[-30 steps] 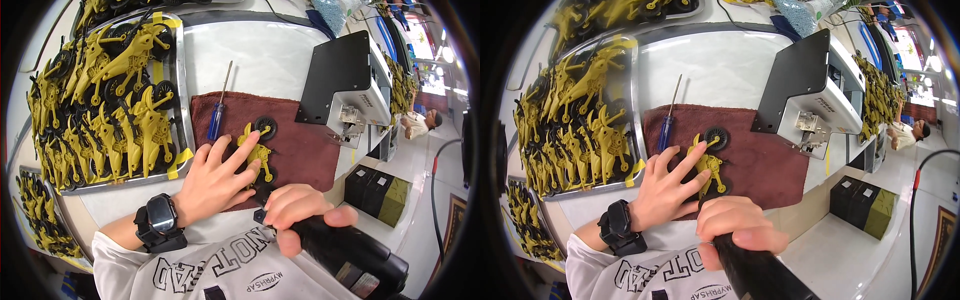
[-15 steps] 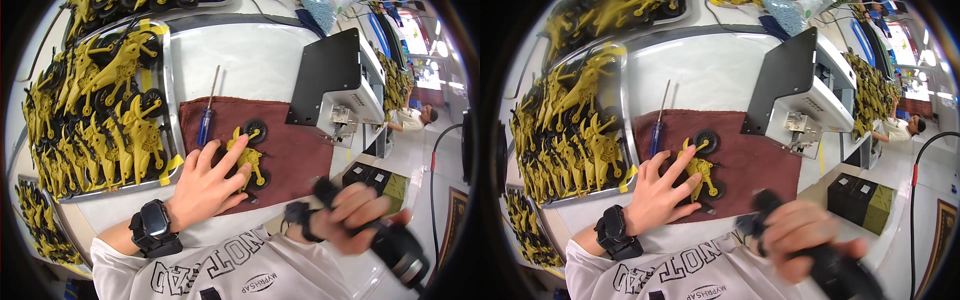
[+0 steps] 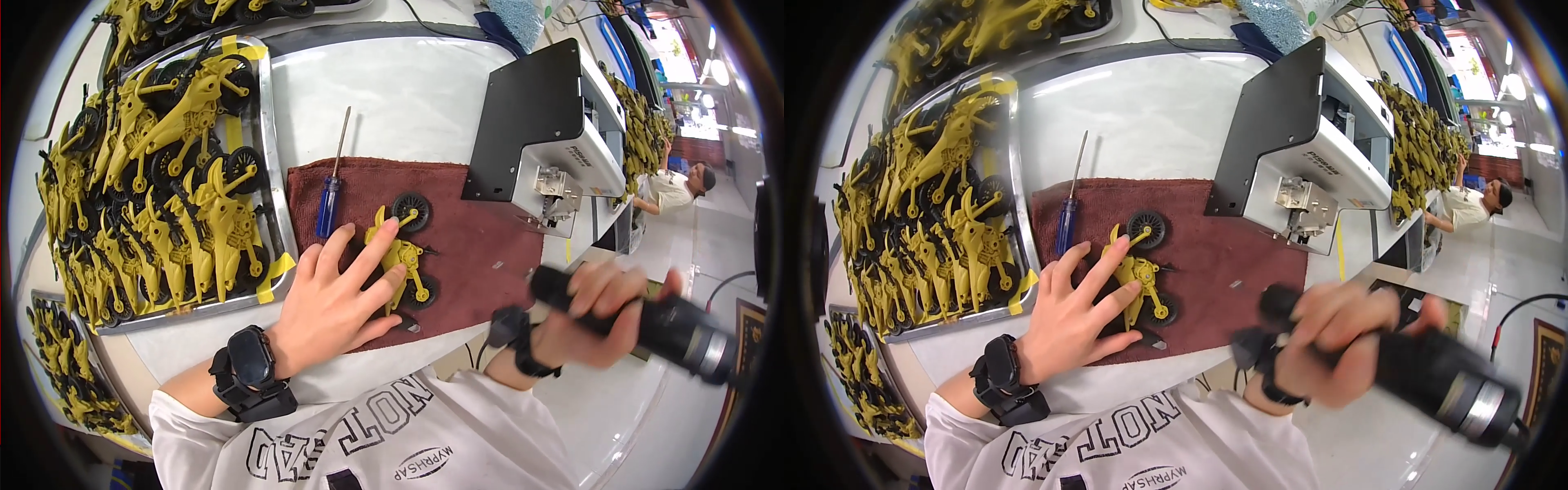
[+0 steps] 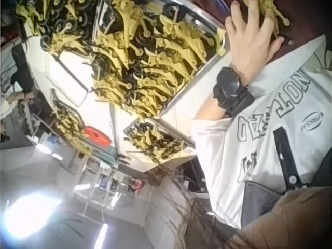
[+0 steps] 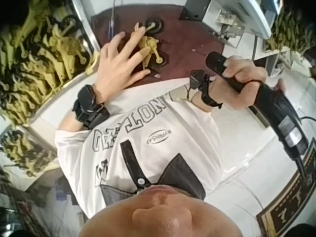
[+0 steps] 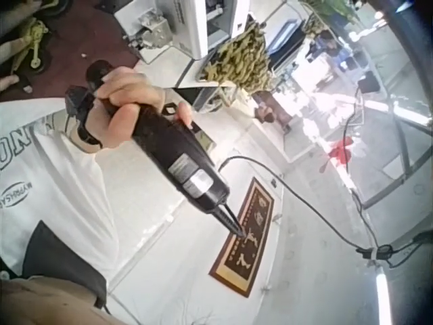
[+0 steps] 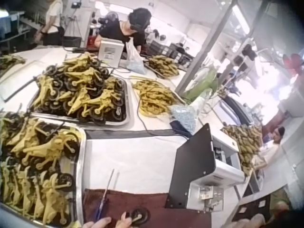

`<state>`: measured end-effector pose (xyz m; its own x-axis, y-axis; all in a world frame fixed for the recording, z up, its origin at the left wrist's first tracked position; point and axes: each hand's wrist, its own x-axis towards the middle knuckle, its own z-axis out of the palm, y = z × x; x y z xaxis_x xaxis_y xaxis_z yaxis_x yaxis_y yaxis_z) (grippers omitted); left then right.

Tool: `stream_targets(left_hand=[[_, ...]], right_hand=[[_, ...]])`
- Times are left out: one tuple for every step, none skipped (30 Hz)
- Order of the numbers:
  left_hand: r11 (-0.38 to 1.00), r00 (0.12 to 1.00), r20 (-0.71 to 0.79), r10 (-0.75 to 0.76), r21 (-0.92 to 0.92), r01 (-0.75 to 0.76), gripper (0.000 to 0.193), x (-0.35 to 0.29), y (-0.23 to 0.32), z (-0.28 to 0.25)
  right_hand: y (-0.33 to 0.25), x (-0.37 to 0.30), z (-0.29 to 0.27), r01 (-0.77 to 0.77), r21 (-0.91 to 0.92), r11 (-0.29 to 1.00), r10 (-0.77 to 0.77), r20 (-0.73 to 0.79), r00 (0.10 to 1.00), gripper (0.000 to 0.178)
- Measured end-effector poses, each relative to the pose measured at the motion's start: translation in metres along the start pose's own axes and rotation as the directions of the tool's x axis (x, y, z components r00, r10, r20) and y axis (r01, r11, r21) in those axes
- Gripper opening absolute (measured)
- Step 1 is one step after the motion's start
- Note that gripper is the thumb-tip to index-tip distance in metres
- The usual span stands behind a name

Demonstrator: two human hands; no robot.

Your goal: The person is assembling small yellow toy motorcycles by attaching wheels and using an electric screwdriver.

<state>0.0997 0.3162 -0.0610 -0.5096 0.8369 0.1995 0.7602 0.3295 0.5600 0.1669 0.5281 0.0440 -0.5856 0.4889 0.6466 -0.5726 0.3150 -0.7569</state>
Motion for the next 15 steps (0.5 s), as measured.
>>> stream_targets(left_hand=[[1.0, 1.0, 0.007, -0.004, 0.007, 0.004, 0.053, -0.001, 0.001, -0.001], [1.0, 1.0, 0.01, -0.009, 0.01, 0.009, 0.053, -0.003, 0.002, -0.002], [1.0, 1.0, 0.013, -0.016, 0.016, 0.016, 0.054, -0.003, 0.001, -0.002], [1.0, 1.0, 0.015, -0.023, 0.022, 0.023, 0.055, -0.003, 0.0, -0.001], [0.999, 1.0, 0.018, -0.024, 0.022, 0.024, 0.055, -0.003, -0.001, 0.0], [1.0, 1.0, 0.019, -0.021, 0.014, 0.021, 0.055, -0.003, -0.001, 0.0], [1.0, 1.0, 0.02, -0.019, 0.007, 0.019, 0.056, -0.003, -0.002, 0.001], [1.0, 1.0, 0.021, -0.019, 0.007, 0.019, 0.056, -0.003, -0.002, 0.002], [1.0, 1.0, 0.007, -0.022, 0.005, 0.022, 0.055, -0.003, -0.001, 0.003], [1.0, 1.0, -0.006, -0.024, 0.004, 0.024, 0.054, -0.004, 0.0, 0.003], [1.0, 1.0, -0.007, -0.027, 0.006, 0.027, 0.054, -0.004, 0.0, 0.003], [1.0, 1.0, -0.008, -0.013, 0.02, 0.013, 0.054, -0.003, 0.0, 0.002], [0.999, 1.0, -0.01, 0.002, 0.034, -0.001, 0.054, -0.003, 0.001, 0.001], [0.999, 1.0, -0.009, 0.004, 0.031, -0.004, 0.054, -0.004, 0.001, 0.001], [1.0, 1.0, -0.005, -0.007, 0.03, 0.007, 0.053, -0.004, 0.0, 0.001]], right_hand=[[-0.001, -0.013, 0.008, 0.011, 0.074, 0.997, -0.015, 0.063, 0.998, 0.065], [-0.001, -0.024, 0.014, 0.017, 0.149, 0.989, -0.035, 0.123, 0.992, 0.068], [0.002, -0.033, 0.013, 0.038, 0.194, 0.98, -0.075, 0.186, 0.98, 0.074], [0.001, -0.04, 0.01, 0.028, 0.189, 0.981, -0.071, 0.224, 0.972, 0.077], [-0.002, -0.046, 0.012, -0.002, 0.174, 0.985, -0.038, 0.229, 0.973, 0.078], [-0.004, -0.049, 0.013, -0.03, 0.159, 0.987, -0.009, 0.235, 0.972, 0.078], [-0.004, -0.051, 0.012, -0.03, 0.159, 0.987, -0.008, 0.235, 0.972, 0.078], [-0.002, -0.053, 0.01, -0.073, 0.167, 0.983, 0.024, 0.279, 0.96, 0.077], [-0.001, -0.054, 0.009, -0.116, 0.176, 0.978, 0.054, 0.324, 0.944, 0.076], [0.001, -0.056, 0.009, -0.116, 0.18, 0.977, 0.053, 0.326, 0.944, 0.076], [0.003, -0.059, 0.01, -0.152, 0.165, 0.975, 0.088, 0.343, 0.935, 0.075], [0.003, -0.06, 0.011, -0.186, 0.144, 0.972, 0.125, 0.357, 0.926, 0.074], [0.003, -0.057, 0.011, -0.194, 0.158, 0.968, 0.122, 0.378, 0.918, 0.073], [0.003, -0.058, 0.011, -0.194, 0.154, 0.969, 0.123, 0.378, 0.918, 0.073], [0.007, -0.059, 0.011, -0.199, 0.176, 0.964, 0.125, 0.362, 0.924, 0.073]])
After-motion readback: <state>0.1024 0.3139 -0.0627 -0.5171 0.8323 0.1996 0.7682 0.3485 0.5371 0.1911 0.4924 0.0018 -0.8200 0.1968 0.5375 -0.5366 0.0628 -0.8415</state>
